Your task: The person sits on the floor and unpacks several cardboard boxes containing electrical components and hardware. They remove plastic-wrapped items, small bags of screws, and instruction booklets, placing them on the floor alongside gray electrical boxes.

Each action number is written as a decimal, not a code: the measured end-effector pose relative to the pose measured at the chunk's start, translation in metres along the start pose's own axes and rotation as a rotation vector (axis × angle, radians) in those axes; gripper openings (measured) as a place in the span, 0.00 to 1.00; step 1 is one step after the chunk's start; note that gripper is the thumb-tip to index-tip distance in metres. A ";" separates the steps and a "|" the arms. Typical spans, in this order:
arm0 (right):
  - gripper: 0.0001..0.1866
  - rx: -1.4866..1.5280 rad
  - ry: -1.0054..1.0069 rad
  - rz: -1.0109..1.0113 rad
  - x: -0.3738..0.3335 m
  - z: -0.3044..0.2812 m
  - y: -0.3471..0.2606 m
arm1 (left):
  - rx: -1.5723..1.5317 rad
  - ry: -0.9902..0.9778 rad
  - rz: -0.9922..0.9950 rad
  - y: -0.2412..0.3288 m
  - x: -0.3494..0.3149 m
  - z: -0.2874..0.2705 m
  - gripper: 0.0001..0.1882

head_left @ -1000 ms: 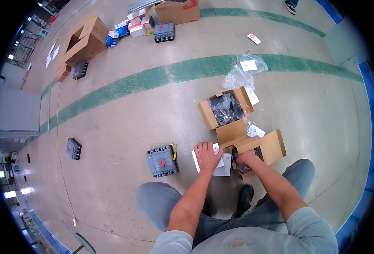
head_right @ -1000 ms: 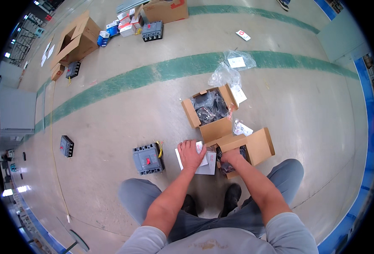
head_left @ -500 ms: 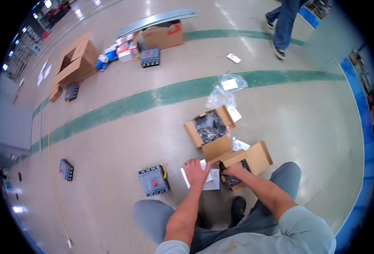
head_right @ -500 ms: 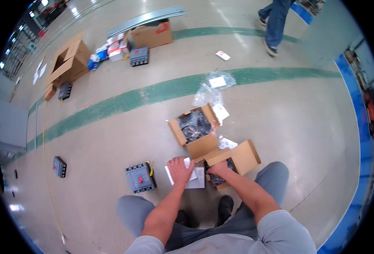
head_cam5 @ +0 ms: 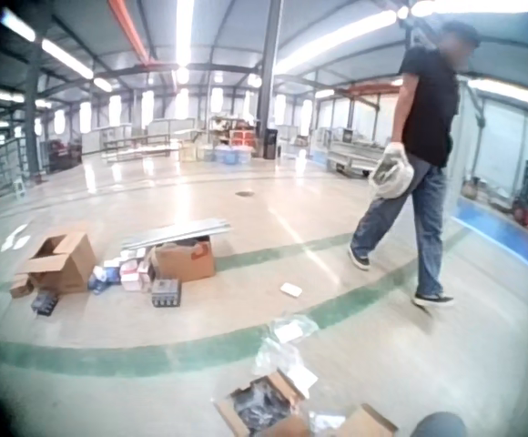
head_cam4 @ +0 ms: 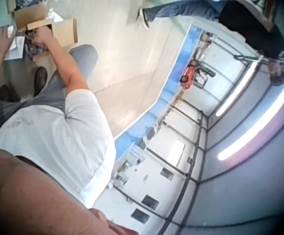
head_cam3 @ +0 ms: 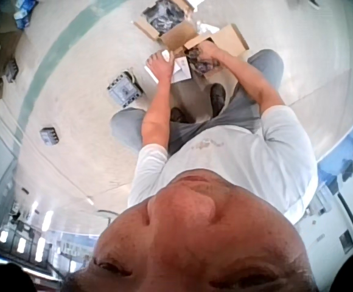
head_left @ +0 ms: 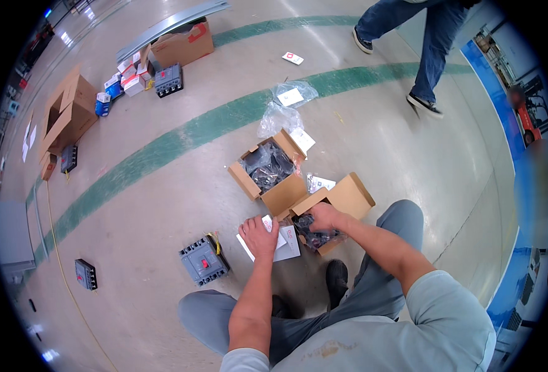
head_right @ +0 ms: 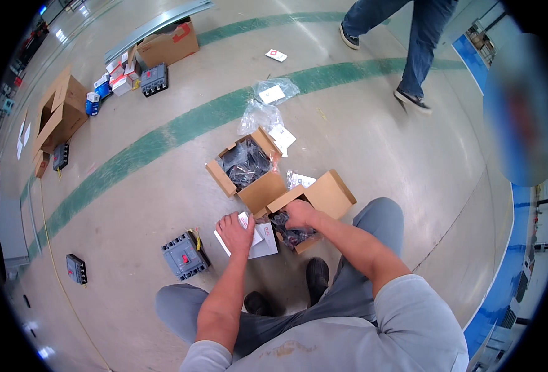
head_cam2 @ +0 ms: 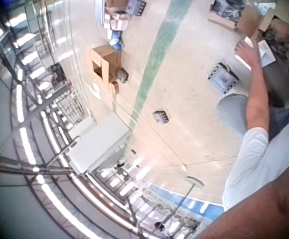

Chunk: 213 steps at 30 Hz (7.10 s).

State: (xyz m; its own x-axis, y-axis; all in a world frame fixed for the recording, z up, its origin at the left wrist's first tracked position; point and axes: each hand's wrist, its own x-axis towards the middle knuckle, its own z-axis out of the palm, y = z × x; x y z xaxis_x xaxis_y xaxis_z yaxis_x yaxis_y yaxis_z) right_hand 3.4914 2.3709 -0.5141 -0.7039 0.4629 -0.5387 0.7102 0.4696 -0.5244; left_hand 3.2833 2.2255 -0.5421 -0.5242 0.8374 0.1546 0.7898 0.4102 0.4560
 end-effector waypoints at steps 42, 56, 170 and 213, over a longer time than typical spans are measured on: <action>0.29 0.864 0.161 0.162 0.001 -0.106 0.053 | 0.063 -0.025 0.028 -0.002 -0.001 0.013 0.25; 0.34 0.225 0.141 0.114 -0.018 -0.106 0.025 | 0.093 -0.029 0.056 -0.002 -0.003 0.015 0.26; 0.31 0.207 0.384 -0.142 -0.087 -0.191 -0.040 | -1.106 -0.975 -0.473 0.103 0.009 0.018 0.09; 0.32 0.187 0.282 -0.173 -0.068 -0.187 -0.060 | -0.313 -1.146 -0.019 0.096 -0.009 0.137 0.25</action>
State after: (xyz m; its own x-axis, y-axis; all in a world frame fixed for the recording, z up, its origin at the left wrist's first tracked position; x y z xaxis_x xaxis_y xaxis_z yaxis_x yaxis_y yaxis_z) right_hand 3.4953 2.4519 -0.3227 -0.7702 0.5899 -0.2423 0.5517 0.4257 -0.7173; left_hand 3.4075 2.3064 -0.6199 0.1817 0.7325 -0.6561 0.5895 0.4530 0.6689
